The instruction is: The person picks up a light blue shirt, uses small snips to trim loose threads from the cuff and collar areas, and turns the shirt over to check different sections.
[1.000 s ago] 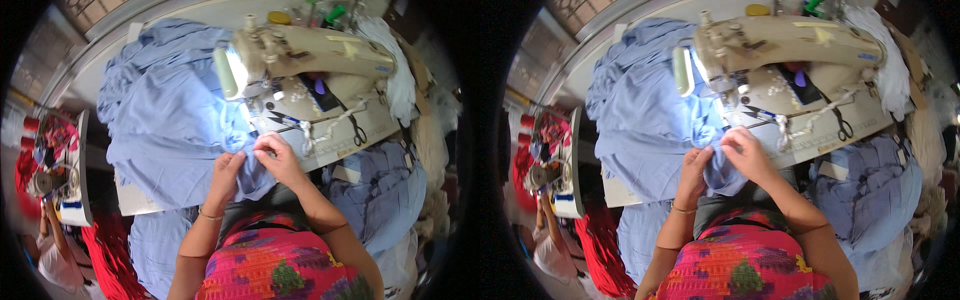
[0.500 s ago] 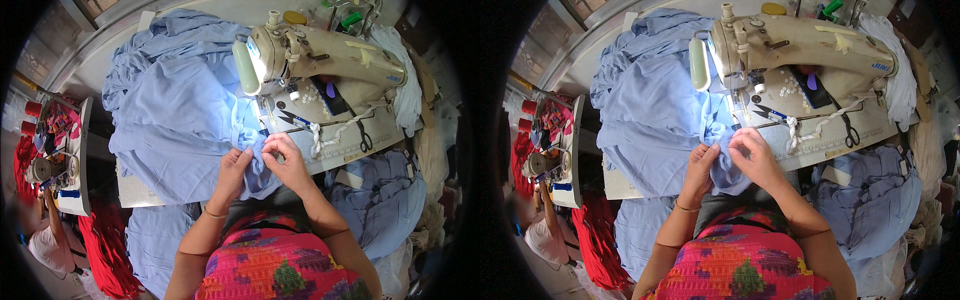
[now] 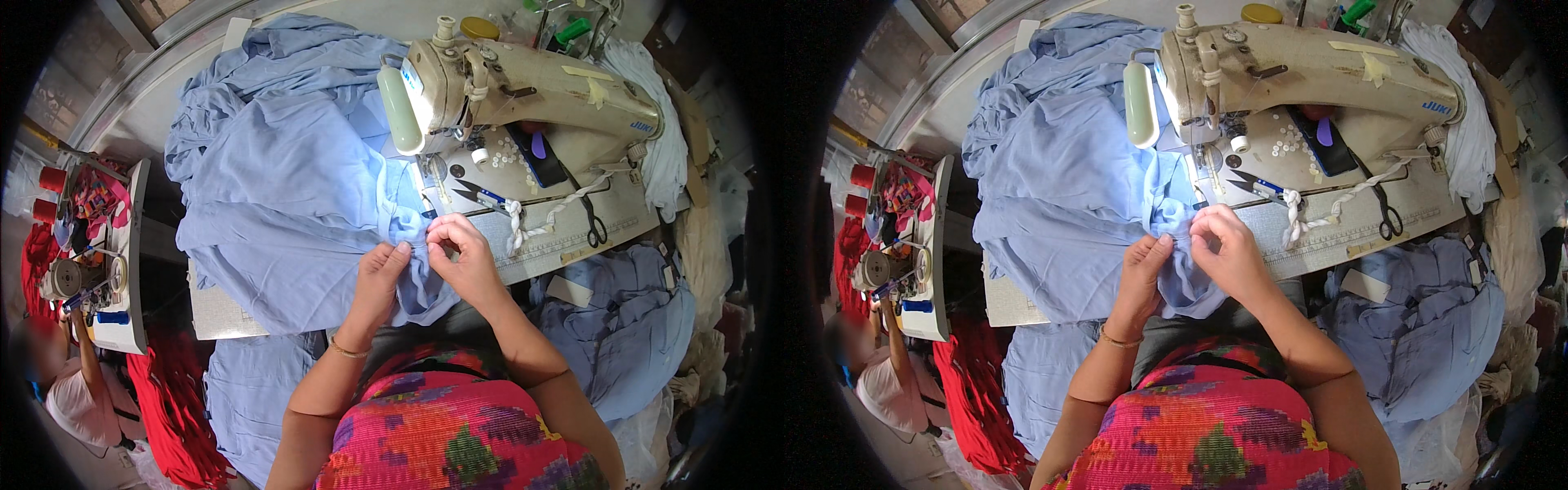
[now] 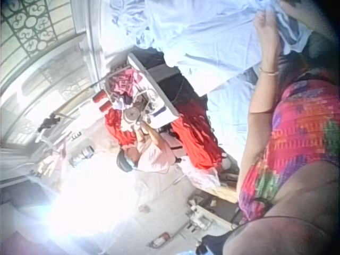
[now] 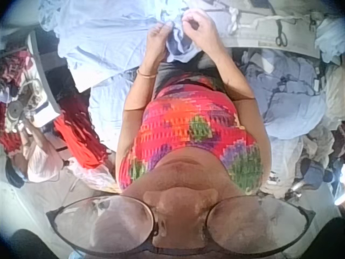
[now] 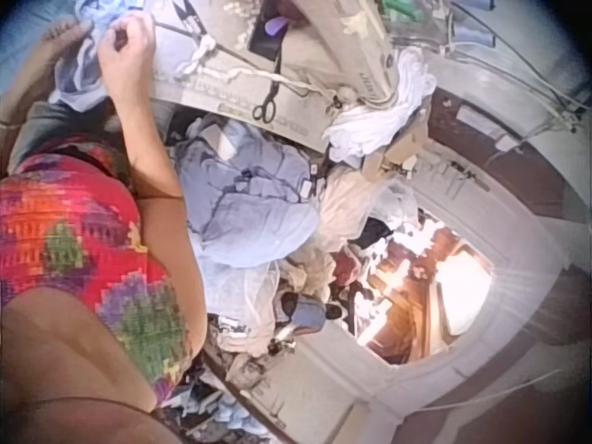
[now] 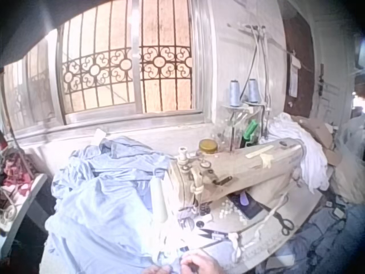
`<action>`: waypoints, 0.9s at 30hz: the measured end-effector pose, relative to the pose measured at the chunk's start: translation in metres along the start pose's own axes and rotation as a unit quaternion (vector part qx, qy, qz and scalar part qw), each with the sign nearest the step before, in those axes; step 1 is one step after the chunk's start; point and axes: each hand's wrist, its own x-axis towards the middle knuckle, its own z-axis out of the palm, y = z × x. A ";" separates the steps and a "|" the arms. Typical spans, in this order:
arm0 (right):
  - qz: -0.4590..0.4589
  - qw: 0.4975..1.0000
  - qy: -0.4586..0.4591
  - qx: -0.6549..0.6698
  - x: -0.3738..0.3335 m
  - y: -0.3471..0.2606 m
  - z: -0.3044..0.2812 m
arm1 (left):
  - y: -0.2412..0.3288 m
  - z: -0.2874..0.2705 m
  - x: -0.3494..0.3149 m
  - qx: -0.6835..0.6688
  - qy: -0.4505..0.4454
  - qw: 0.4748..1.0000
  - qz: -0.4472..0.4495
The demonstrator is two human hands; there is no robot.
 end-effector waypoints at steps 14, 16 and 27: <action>0.088 0.987 -0.061 0.121 -0.006 0.007 -0.011 | 0.016 -0.008 -0.004 -0.203 0.000 0.979 -0.033; 0.095 0.978 -0.097 0.159 -0.007 0.005 -0.006 | 0.017 -0.012 -0.006 -0.256 0.000 0.965 -0.053; 0.092 0.972 -0.121 0.180 -0.007 -0.003 0.014 | 0.023 -0.023 -0.010 -0.287 0.027 0.956 -0.046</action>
